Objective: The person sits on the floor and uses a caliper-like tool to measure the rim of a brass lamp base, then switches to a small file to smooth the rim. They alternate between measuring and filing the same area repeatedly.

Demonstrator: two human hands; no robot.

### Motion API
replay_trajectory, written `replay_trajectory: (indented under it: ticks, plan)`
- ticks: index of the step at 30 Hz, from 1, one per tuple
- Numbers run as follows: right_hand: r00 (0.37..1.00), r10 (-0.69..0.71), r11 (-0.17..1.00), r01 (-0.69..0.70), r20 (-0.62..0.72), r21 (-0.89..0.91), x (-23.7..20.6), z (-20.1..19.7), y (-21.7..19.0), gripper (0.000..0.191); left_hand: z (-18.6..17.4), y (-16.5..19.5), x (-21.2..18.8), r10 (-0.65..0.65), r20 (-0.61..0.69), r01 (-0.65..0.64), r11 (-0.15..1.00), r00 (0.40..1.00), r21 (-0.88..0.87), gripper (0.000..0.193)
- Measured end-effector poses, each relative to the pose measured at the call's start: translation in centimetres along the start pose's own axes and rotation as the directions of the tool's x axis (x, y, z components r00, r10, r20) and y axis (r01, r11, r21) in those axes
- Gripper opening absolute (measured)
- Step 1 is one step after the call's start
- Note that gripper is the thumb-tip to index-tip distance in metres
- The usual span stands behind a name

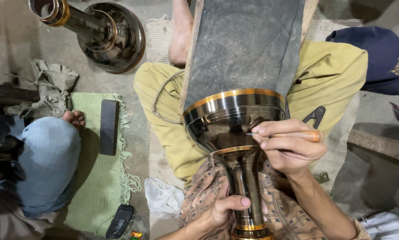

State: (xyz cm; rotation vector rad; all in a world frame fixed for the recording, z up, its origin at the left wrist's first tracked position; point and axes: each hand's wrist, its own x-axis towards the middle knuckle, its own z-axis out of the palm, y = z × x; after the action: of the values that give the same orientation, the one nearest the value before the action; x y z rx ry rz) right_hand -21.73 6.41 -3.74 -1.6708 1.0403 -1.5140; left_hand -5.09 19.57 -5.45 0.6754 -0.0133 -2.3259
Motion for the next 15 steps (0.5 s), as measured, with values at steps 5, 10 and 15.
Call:
replay_trajectory:
  ticks: [5, 10, 15]
  plan:
    - [1.0, -0.002, 0.998, 0.003, -0.013, 0.059, -0.05, 0.28, 0.0, 0.018, -0.05, -0.13, 0.11, 0.002, -0.001, -0.002, 1.0, 1.0, -0.001, 0.052]
    - [0.999, -0.044, 0.999, 0.043, 0.015, 0.032, 0.17, 0.03, -0.01, 0.018, -0.06, -0.17, 0.03, 0.006, 0.007, -0.006, 1.0, 1.0, 0.004, 0.053]
    - [0.997, -0.069, 0.997, 0.069, 0.032, 0.018, 0.33, -0.1, 0.1, 0.02, 0.35, 0.08, 0.08, 0.013, 0.017, -0.013, 1.0, 1.0, -0.002, 0.053]
